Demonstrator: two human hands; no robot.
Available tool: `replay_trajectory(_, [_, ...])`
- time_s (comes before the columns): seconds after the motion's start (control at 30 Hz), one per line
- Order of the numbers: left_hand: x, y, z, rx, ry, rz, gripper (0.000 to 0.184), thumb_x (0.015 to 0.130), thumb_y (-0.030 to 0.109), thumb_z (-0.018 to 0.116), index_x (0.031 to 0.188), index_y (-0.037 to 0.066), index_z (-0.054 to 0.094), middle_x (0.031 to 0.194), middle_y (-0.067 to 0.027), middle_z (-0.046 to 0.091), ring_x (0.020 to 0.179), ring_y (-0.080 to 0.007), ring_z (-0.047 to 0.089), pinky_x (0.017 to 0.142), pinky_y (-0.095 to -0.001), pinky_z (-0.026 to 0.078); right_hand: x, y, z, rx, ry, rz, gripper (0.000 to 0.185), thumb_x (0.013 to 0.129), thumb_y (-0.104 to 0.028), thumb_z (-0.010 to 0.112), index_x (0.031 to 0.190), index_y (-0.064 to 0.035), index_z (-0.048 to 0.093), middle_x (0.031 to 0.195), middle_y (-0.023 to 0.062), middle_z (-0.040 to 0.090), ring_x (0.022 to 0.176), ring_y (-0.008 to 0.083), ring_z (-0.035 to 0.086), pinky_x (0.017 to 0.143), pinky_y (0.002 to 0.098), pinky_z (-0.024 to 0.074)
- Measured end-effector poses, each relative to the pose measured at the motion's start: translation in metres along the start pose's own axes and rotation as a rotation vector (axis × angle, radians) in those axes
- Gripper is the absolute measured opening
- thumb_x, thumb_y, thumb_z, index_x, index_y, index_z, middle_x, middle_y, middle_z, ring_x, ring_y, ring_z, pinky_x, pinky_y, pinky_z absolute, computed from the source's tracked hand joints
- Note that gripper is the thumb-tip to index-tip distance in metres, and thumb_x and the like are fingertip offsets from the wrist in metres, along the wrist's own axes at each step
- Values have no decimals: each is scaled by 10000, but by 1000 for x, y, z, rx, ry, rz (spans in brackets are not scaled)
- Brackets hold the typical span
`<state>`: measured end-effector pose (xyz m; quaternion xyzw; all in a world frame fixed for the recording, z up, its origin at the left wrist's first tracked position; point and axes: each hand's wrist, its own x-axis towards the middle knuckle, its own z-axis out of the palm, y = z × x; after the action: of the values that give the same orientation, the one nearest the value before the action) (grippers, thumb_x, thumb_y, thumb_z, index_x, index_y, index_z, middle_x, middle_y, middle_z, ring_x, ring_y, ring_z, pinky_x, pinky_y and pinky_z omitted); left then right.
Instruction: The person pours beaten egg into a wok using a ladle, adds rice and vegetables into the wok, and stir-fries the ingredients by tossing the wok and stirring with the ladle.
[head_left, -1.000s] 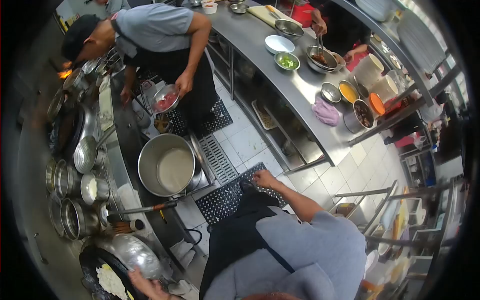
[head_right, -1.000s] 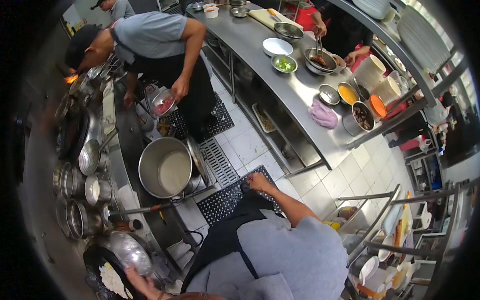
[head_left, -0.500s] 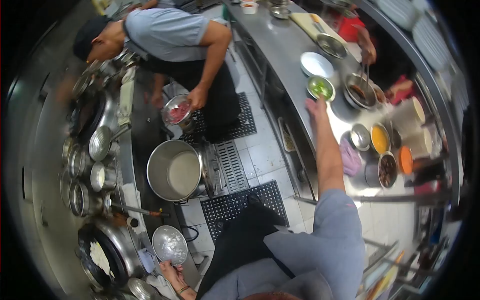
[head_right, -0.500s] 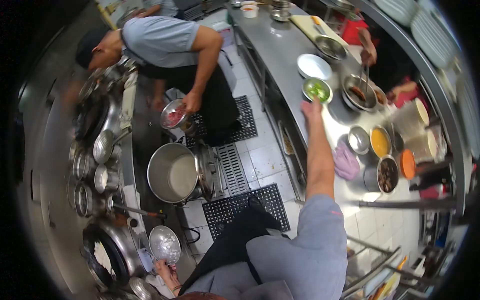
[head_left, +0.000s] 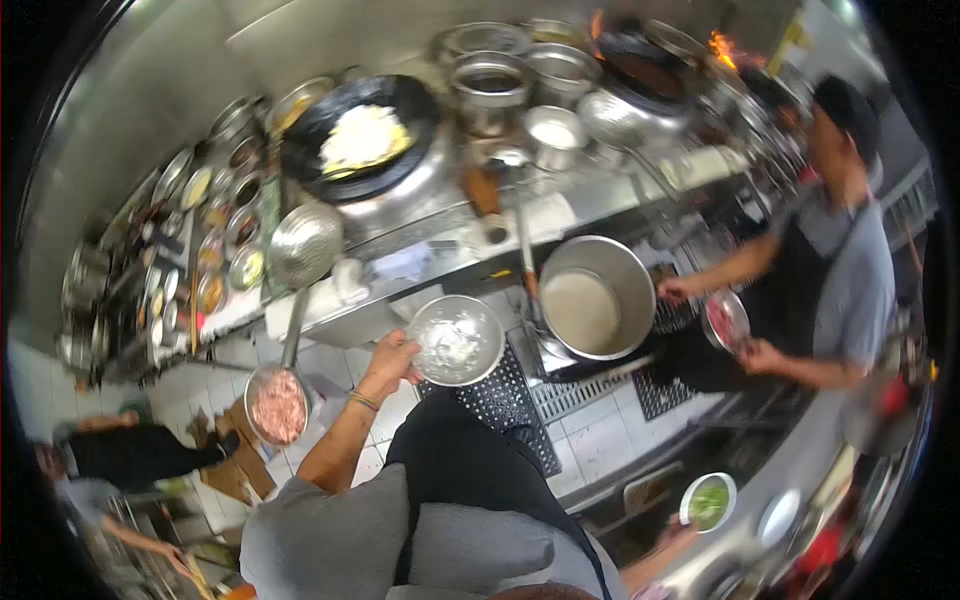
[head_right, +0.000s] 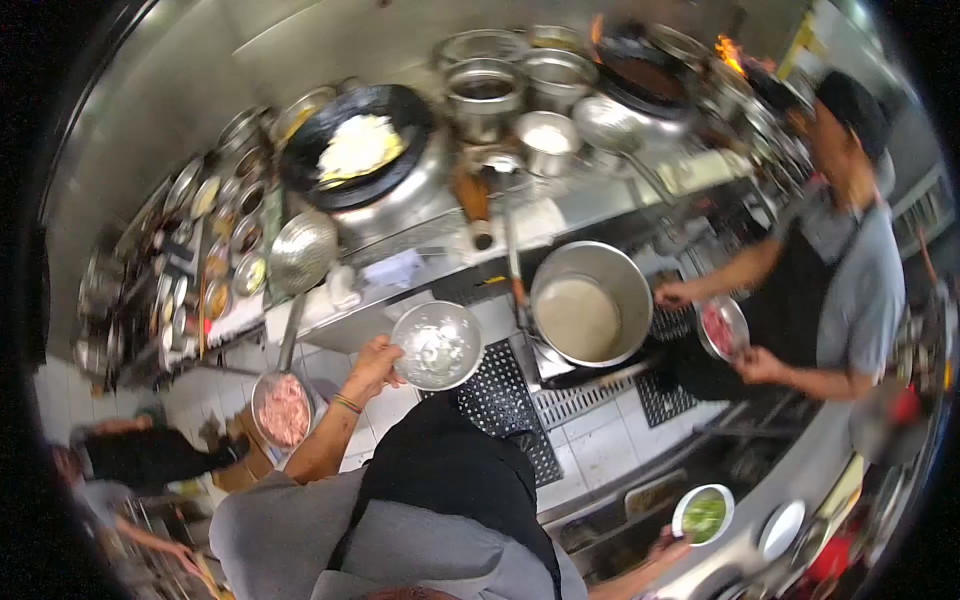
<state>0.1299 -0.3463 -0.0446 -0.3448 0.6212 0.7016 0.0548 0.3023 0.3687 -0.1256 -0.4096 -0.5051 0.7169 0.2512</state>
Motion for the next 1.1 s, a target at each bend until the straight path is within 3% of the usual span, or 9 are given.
replay_trajectory(0.17, [19,4,-27,-191,-37,-21,96,864,72,599,911,10,544,666,-118,609,381,-197,584,272,-283,446,-114,64,221,-185,-294,404,576,791,-18,611,1355,-32,495,1142,112,613,866,227,630,519,344,511])
replay_trajectory(0.27, [31,23,-46,-226,-71,35,98,868,83,591,889,17,521,680,-123,619,399,-190,590,292,-281,456,-183,36,399,-59,-729,14,560,836,-51,615,1363,-26,427,1128,130,581,727,239,616,513,350,502])
replay_trajectory(0.4, [34,45,-87,-258,-49,59,123,868,78,601,834,40,490,657,-100,604,412,-188,602,299,-286,473,-259,-59,602,-28,-838,-468,574,880,-88,615,1398,25,395,1301,133,532,1084,210,574,942,343,463])
replay_trajectory(0.5, [35,47,-123,-320,-35,75,81,862,73,574,874,8,528,678,-121,621,424,-186,605,312,-283,471,-343,-94,727,38,-851,-779,615,898,-39,597,1453,29,341,1382,184,489,1201,251,525,1020,367,432])
replay_trajectory(0.63, [20,54,-156,-428,2,118,73,864,60,568,856,8,516,685,-110,614,434,-192,611,326,-277,481,-399,-56,866,-203,-801,-1691,649,844,57,568,1452,17,346,1419,223,435,1339,384,422,1126,441,342])
replay_trajectory(0.73, [8,53,-173,-468,44,131,71,858,31,575,903,-6,535,712,-111,627,458,-188,618,343,-276,500,-437,-11,929,-396,-823,-1664,597,840,53,561,1401,-102,426,1337,255,467,989,459,619,772,489,547])
replay_trajectory(0.97, [9,54,-190,-584,32,122,77,858,2,590,897,20,526,736,-118,637,482,-208,640,363,-290,530,-426,39,968,-100,-816,-1835,643,838,72,518,1432,-137,392,1360,256,454,1044,473,597,892,505,508])
replay_trajectory(1.03, [21,52,-185,-587,13,130,72,872,12,581,882,33,513,749,-124,642,496,-210,647,375,-294,538,-395,73,962,-1040,-1140,-1463,666,834,71,505,1452,-133,365,1340,255,462,1058,479,588,884,518,505])
replay_trajectory(1.1, [30,64,-179,-572,-7,131,78,876,18,580,872,37,504,752,-127,643,500,-211,649,381,-295,542,-378,90,938,-807,-1191,-1467,684,834,60,499,1472,-132,341,1316,252,468,1050,484,591,871,536,499])
